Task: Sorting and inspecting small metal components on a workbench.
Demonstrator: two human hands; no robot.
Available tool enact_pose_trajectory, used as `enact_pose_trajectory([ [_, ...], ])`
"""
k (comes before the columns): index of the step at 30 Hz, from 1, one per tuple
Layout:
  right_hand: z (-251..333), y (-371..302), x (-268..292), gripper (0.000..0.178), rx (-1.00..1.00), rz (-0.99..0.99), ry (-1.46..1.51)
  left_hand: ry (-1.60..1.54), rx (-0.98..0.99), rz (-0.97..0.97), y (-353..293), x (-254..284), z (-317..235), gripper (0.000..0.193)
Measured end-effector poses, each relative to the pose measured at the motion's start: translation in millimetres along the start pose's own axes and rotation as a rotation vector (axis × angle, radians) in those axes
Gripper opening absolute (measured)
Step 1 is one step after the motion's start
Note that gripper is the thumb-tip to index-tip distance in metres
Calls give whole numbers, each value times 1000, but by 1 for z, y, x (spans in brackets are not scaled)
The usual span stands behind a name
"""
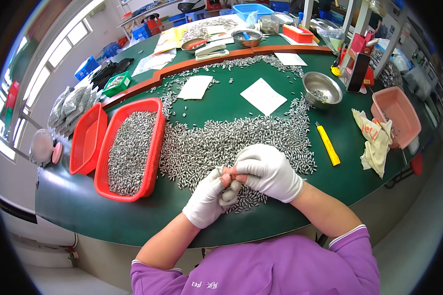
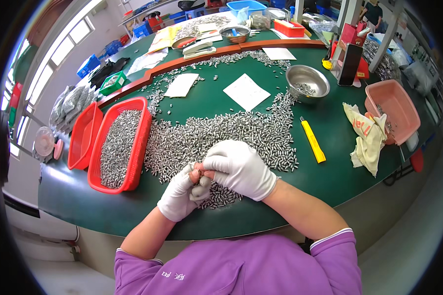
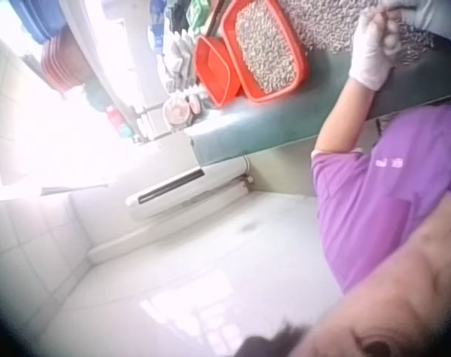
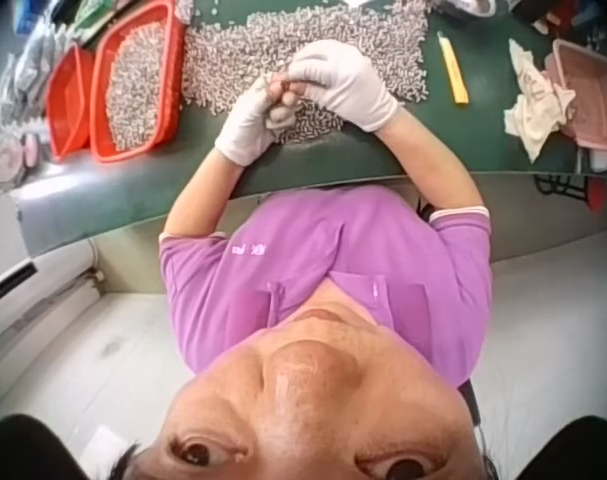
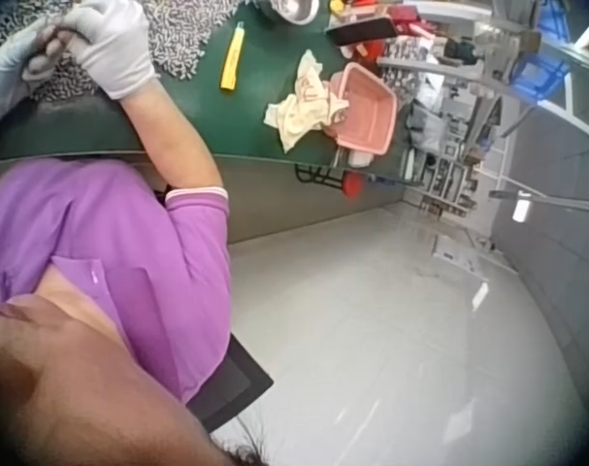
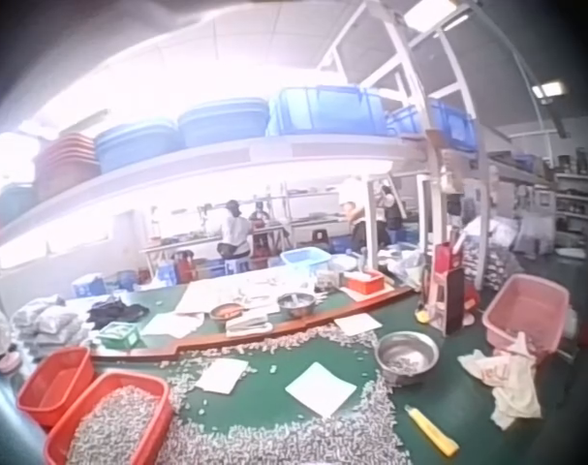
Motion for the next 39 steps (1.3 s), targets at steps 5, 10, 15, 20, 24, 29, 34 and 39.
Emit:
enact_pose_trajectory([
  [5, 10, 6, 3, 21, 109, 40, -152, 2, -5, 40, 1, 5, 3, 31],
  [10, 1, 4, 10, 21, 49, -39, -244, 31, -127, -37, -3, 4, -5, 23],
  [15, -29, -13, 6, 23, -222, 159, -541, 1, -127, -29, -2, 6, -4, 18],
  [20, -39, -22, -6, 10, -242, 238, -467, -4, -123, -32, -2, 5, -3, 19],
  [24, -37, -21, -7, 8, -239, 233, -478, -7, -136, 9, 0, 6, -3, 20],
  [29, -35, -19, -7, 9, -249, 231, -493, -25, -110, 4, 1, 8, -2, 21],
  [34, -17, -5, 9, 10, -210, -21, -280, -81, -81, -22, 0, 11, -1, 27],
  [39, -17, -11, 2, 14, -280, -47, 3, -22, -30, -20, 0, 4, 2, 29],
])
Point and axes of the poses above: each hand's wrist, its own y-axis towards the middle knuckle, its own x-axis out of the back of the hand, z = x × y, the point moved 7 cm from there along y, towards the middle knuckle, and after that the axes turned 8 degrees about x, right-handed, at the moved point
